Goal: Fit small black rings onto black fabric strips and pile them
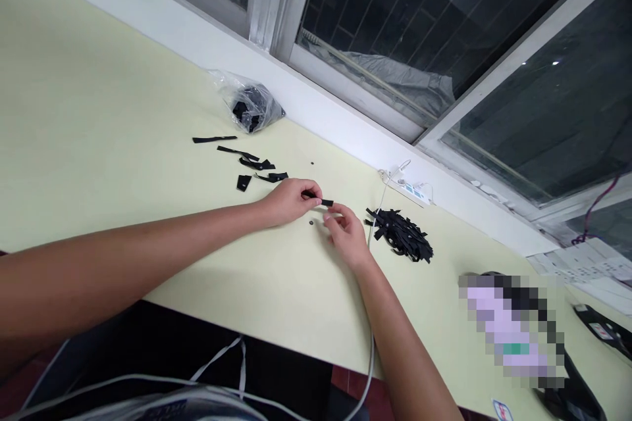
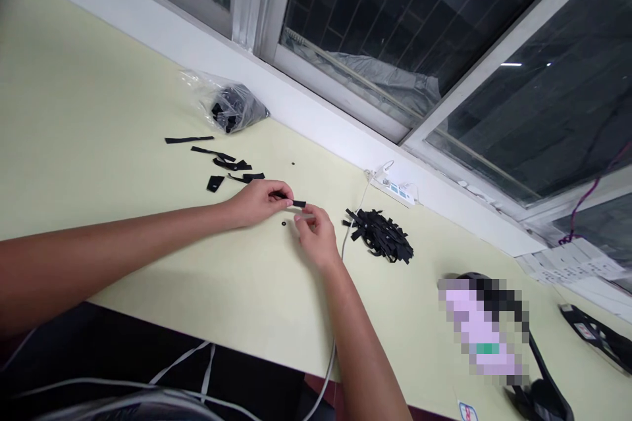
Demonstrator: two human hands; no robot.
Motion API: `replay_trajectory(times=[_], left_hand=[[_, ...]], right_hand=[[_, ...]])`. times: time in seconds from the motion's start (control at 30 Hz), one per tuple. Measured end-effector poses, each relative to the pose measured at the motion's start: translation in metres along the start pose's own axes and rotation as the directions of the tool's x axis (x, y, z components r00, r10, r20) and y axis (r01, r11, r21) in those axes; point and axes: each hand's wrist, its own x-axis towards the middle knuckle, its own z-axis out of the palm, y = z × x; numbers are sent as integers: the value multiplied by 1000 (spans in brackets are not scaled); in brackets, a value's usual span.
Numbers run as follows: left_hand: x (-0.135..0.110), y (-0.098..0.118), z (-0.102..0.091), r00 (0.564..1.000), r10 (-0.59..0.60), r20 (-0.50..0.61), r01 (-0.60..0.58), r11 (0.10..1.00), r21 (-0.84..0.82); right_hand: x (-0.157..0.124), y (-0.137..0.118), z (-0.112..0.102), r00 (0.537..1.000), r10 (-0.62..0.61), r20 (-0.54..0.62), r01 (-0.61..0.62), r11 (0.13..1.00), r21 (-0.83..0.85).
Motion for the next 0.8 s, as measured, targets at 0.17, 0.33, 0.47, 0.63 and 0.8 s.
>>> replay_trajectory(times=[0.17, 0.33, 0.47, 0.63, 0.8], left_hand=[[11, -10, -18, 984, -24, -178, 22, 1000, -11], [16, -15, -25, 976, -29, -215, 33, 999, 16], [14, -13, -22, 983, -25, -183, 27, 1000, 10], [15, -13, -17, 990, -2, -140, 3, 1000, 7], [16, -16, -12, 994, 17, -110, -16, 1000, 8]], right_hand=[[-11, -9, 21, 931, -334, 149, 363, 788, -497], [-14, -7, 27, 915, -376, 143, 393, 760, -517], [-14, -6, 23, 931, -348, 113, 355, 787, -504], [-14, -11, 18, 941, -318, 118, 334, 805, -490], [-12, -10, 14, 957, -269, 109, 284, 794, -537]])
